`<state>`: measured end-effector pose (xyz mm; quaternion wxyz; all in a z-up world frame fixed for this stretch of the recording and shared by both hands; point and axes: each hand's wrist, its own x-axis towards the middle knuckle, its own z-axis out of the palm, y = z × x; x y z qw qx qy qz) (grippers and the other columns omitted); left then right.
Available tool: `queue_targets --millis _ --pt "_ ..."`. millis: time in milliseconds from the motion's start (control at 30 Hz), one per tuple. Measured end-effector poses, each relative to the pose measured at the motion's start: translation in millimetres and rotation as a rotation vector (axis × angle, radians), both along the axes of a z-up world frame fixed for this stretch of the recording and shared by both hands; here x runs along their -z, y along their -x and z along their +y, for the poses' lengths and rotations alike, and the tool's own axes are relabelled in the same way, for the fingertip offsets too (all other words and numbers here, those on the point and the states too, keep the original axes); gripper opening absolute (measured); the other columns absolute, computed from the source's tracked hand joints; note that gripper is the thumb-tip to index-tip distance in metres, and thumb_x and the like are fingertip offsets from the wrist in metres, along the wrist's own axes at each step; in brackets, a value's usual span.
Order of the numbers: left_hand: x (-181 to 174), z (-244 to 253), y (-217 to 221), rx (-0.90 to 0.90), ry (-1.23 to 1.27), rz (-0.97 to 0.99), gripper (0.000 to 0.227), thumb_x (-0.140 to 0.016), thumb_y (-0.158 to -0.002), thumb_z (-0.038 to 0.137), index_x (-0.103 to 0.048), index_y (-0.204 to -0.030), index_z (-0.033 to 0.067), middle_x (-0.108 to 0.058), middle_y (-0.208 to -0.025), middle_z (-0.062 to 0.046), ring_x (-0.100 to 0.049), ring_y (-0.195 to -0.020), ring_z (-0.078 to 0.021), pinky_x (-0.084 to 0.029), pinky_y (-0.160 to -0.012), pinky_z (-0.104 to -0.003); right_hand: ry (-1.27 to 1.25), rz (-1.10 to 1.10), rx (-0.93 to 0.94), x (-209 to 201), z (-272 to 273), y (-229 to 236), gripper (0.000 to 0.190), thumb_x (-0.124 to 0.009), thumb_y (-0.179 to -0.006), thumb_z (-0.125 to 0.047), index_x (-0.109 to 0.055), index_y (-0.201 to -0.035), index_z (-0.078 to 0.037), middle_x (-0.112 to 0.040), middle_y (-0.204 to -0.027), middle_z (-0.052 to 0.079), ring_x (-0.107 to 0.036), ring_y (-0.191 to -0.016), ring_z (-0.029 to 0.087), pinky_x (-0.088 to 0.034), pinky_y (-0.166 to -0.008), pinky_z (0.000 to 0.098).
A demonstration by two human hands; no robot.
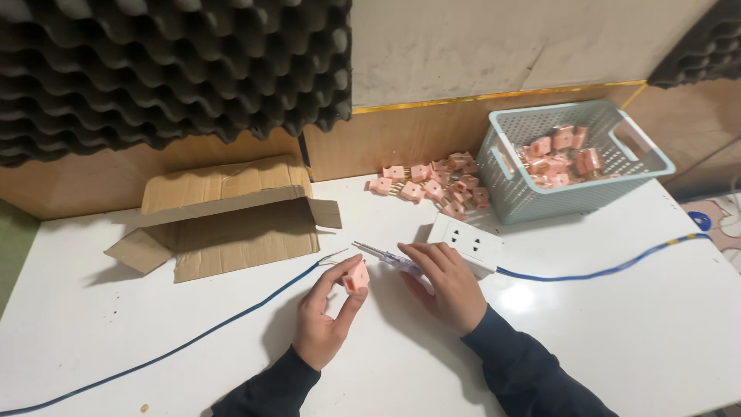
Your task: The person assembles a pink electrical plug by inserting copper wires into its terminals and tightening them with a screwdriver. They repeat this process for multiple plugs, handling the components and tools on a white table.
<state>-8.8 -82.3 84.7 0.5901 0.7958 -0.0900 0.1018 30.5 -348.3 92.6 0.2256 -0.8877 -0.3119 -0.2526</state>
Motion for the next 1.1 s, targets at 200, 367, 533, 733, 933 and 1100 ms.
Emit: queue_targets --millis 200,367,533,733,933,1100 --pt "-6 -1 -6 0.128 0.396 0.180 0.064 -0.051 -0.113 0.035 -0.053 -0.168 0.0013 -0.080 -0.145 -0.018 -0.083 -0.119 -0.0238 -0.058 -0.097 -0.031 0.202 0.055 0.200 25 9 -1 0.021 -0.064 -0.116 -0.029 -0.077 -0.124 -0.014 -0.071 -0.117 0.005 -0.064 -0.105 0.031 -0.054 -0.088 0.0443" --pt "-10 0 -9 0.173 0.445 0.156 0.039 -0.047 -0.120 0.029 -0.068 -0.131 -0.0022 -0.061 -0.090 -0.007 -0.077 -0.119 -0.0274 -0.049 -0.117 -0.041 -0.061 0.193 0.154 19 7 2 0.017 -0.076 -0.109 -0.024 -0.077 -0.121 -0.013 -0.073 -0.101 0.004 -0.069 -0.095 0.027 -0.055 -0.087 0.0393" --pt "14 0 -8 0.082 0.025 -0.024 0.042 -0.073 -0.110 0.019 -0.077 -0.152 0.0138 -0.071 -0.103 0.004 -0.090 -0.124 -0.0158 -0.051 -0.065 -0.021 -0.576 0.328 0.135 -12 1 7 0.020 -0.085 -0.103 -0.013 -0.081 -0.122 -0.007 -0.072 -0.100 0.003 -0.064 -0.088 0.015 -0.055 -0.083 0.0285" --pt "56 -2 -8 0.150 -0.355 -0.393 0.086 -0.077 -0.091 -0.023 -0.070 -0.158 0.0293 -0.056 -0.114 -0.004 -0.051 -0.096 -0.0231 -0.066 -0.087 -0.032 -0.889 0.348 0.052 -4 -8 13 0.025 -0.071 -0.113 -0.017 -0.076 -0.131 0.000 -0.057 -0.125 0.011 -0.065 -0.107 0.020 -0.064 -0.095 0.0317" --pt "30 1 -4 0.122 -0.704 -0.341 0.022 -0.073 -0.108 0.042 -0.080 -0.127 0.0320 -0.068 -0.120 0.002 -0.060 -0.107 -0.0267 -0.043 -0.083 -0.047 -0.861 0.318 -0.042 -8 -1 21 0.034 -0.061 -0.119 -0.024 -0.070 -0.135 0.004 -0.066 -0.125 0.019 -0.072 -0.105 0.028 -0.068 -0.090 0.0367" --pt "25 6 -4 0.217 -0.615 -0.115 0.068 -0.082 -0.095 0.055 -0.065 -0.155 0.0264 -0.073 -0.123 0.011 -0.059 -0.118 -0.0219 -0.040 -0.097 -0.041 -0.916 0.382 -0.097 12 2 28 0.036 -0.069 -0.114 -0.015 -0.063 -0.144 0.004 -0.072 -0.137 0.021 -0.078 -0.109 0.028 -0.070 -0.091 0.0379"
